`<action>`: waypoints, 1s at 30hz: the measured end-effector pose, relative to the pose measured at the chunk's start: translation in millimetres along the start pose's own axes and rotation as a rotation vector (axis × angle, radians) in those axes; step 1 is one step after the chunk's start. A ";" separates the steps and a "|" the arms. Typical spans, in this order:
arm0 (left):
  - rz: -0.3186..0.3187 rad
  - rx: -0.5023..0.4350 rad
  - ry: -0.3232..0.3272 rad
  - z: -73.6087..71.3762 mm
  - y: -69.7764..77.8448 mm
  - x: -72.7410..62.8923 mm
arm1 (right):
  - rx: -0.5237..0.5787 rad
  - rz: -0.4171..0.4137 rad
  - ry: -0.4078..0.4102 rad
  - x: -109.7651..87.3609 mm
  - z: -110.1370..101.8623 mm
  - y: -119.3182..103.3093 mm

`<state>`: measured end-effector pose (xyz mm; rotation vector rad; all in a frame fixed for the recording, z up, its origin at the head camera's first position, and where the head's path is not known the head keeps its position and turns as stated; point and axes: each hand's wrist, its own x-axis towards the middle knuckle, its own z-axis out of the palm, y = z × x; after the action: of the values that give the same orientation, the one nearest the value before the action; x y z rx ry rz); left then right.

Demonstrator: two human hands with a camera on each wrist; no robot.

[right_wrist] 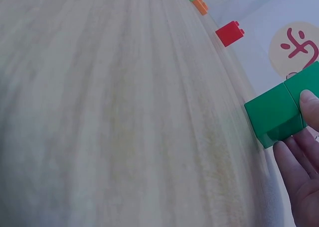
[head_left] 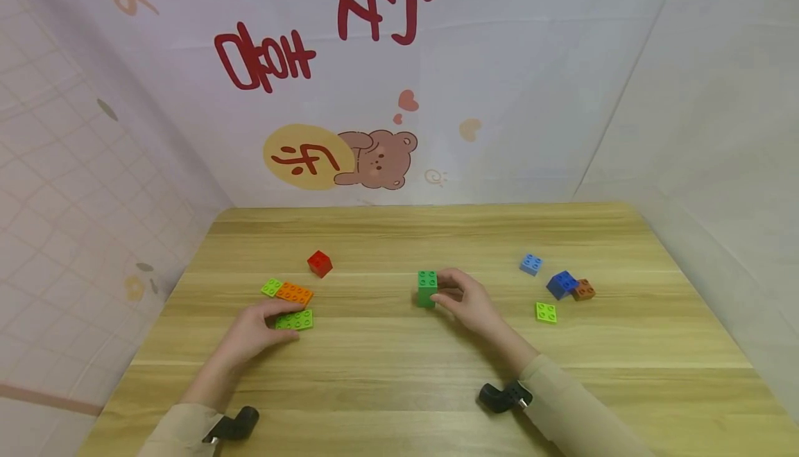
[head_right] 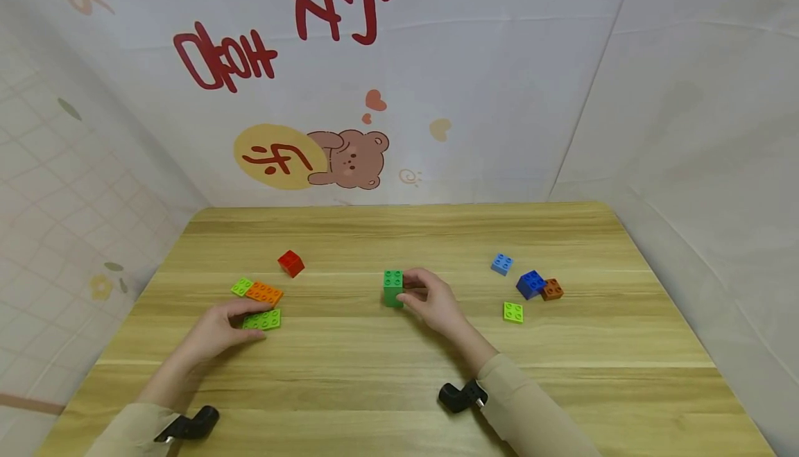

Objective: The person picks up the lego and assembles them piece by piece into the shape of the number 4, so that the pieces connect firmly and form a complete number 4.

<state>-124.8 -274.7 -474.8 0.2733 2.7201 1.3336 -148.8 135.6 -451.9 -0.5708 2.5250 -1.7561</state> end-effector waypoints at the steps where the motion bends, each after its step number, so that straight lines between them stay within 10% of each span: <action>1: 0.006 0.009 0.001 0.2 -1.0 0.3 | 0.000 0.001 0.002 0.0 0.3 0.1; 21: -0.024 -0.034 0.013 -1.5 6.9 3.8 | 0.015 -0.007 -0.001 0.6 1.8 1.6; 30: 0.163 0.065 -0.032 5.3 27.0 11.4 | 0.020 0.003 0.001 0.5 0.7 2.8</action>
<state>-131.9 -252.1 -456.8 0.5272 2.7694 1.2671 -149.9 135.6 -454.7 -0.5657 2.5046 -1.7785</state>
